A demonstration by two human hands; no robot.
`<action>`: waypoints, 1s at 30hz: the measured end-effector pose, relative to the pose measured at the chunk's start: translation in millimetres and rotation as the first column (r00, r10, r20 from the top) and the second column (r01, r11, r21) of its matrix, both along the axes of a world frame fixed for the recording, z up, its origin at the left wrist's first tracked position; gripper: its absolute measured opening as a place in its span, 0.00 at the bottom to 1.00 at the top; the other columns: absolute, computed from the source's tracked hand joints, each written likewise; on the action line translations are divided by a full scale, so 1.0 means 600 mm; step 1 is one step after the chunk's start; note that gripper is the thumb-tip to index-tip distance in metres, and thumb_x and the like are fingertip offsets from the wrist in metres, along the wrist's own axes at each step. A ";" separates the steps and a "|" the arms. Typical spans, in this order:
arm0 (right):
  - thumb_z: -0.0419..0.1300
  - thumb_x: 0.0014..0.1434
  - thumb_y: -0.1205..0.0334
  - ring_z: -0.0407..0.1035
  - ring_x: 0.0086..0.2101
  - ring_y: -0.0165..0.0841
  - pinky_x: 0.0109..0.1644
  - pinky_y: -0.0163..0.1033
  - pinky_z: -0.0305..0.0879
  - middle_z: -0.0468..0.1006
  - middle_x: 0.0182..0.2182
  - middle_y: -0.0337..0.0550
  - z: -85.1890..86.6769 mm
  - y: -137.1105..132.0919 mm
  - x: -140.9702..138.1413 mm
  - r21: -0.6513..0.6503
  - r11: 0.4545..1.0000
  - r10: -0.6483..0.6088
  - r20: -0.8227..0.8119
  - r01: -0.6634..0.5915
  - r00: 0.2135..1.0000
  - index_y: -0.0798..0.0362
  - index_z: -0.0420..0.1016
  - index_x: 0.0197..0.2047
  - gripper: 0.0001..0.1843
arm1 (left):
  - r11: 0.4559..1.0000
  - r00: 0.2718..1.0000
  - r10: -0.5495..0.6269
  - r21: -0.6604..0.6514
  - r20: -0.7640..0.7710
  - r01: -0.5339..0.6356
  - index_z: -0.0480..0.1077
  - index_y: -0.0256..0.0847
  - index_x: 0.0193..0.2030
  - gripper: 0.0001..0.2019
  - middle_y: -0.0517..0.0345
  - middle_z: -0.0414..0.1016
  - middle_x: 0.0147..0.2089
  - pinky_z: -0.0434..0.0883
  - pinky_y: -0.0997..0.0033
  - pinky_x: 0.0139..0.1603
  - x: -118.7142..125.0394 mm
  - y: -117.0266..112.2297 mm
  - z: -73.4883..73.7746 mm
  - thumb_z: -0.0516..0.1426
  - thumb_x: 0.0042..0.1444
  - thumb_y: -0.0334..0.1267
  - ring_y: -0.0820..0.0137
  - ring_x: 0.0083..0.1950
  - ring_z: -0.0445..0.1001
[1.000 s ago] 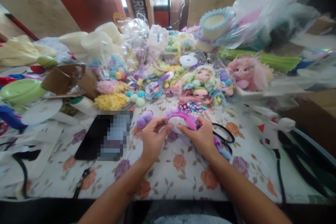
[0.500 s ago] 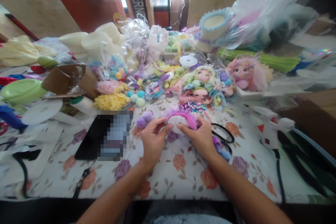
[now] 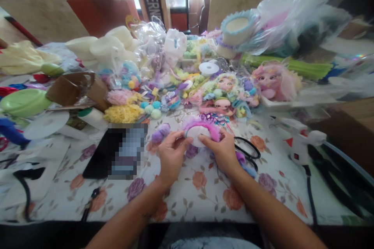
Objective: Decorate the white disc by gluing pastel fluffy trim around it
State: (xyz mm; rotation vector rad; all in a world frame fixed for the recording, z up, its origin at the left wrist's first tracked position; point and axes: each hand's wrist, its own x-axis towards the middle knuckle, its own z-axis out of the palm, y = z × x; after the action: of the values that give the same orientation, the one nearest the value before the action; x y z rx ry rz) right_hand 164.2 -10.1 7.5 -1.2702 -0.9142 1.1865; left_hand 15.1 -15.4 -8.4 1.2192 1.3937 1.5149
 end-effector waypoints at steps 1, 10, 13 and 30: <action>0.76 0.40 0.53 0.76 0.30 0.36 0.37 0.40 0.74 0.83 0.30 0.40 -0.001 -0.001 0.000 -0.002 1.000 -0.001 0.001 0.001 1.000 0.53 0.78 0.36 0.21 | 1.000 1.000 -0.002 0.004 -0.006 0.002 0.80 0.40 0.35 0.10 0.60 0.77 0.35 0.73 0.76 0.36 0.000 0.000 0.000 0.69 0.47 0.41 0.74 0.34 0.74; 0.75 0.41 0.52 0.75 0.29 0.36 0.35 0.40 0.73 0.82 0.28 0.39 0.006 0.000 0.001 0.041 0.999 -0.005 0.087 0.002 0.996 0.53 0.78 0.36 0.21 | 0.998 0.995 -0.048 -0.023 0.091 0.050 0.79 0.40 0.41 0.14 0.57 0.78 0.42 0.76 0.74 0.43 0.002 0.001 0.004 0.69 0.48 0.40 0.71 0.40 0.77; 0.74 0.41 0.52 0.73 0.27 0.34 0.33 0.39 0.71 0.80 0.26 0.37 0.009 0.000 0.001 0.075 0.997 -0.007 0.183 -0.007 0.983 0.53 0.77 0.34 0.20 | 0.999 0.997 -0.037 -0.009 0.061 0.037 0.79 0.39 0.40 0.13 0.57 0.78 0.42 0.76 0.74 0.43 -0.001 0.004 0.004 0.69 0.47 0.39 0.71 0.41 0.77; 0.74 0.42 0.51 0.73 0.27 0.35 0.31 0.38 0.70 0.80 0.28 0.39 0.006 -0.003 0.004 0.048 0.998 0.020 0.145 -0.027 0.989 0.53 0.77 0.36 0.21 | 0.877 0.881 0.171 0.476 -0.441 0.069 0.75 0.41 0.49 0.13 0.54 0.76 0.43 0.77 0.67 0.48 -0.009 -0.006 0.008 0.64 0.57 0.31 0.68 0.45 0.77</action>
State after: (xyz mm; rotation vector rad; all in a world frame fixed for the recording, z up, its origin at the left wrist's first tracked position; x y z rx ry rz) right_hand 166.5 -12.0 11.1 -1.3212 -1.0606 1.0947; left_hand 9.5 -19.1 -3.7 1.9851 1.3904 1.7411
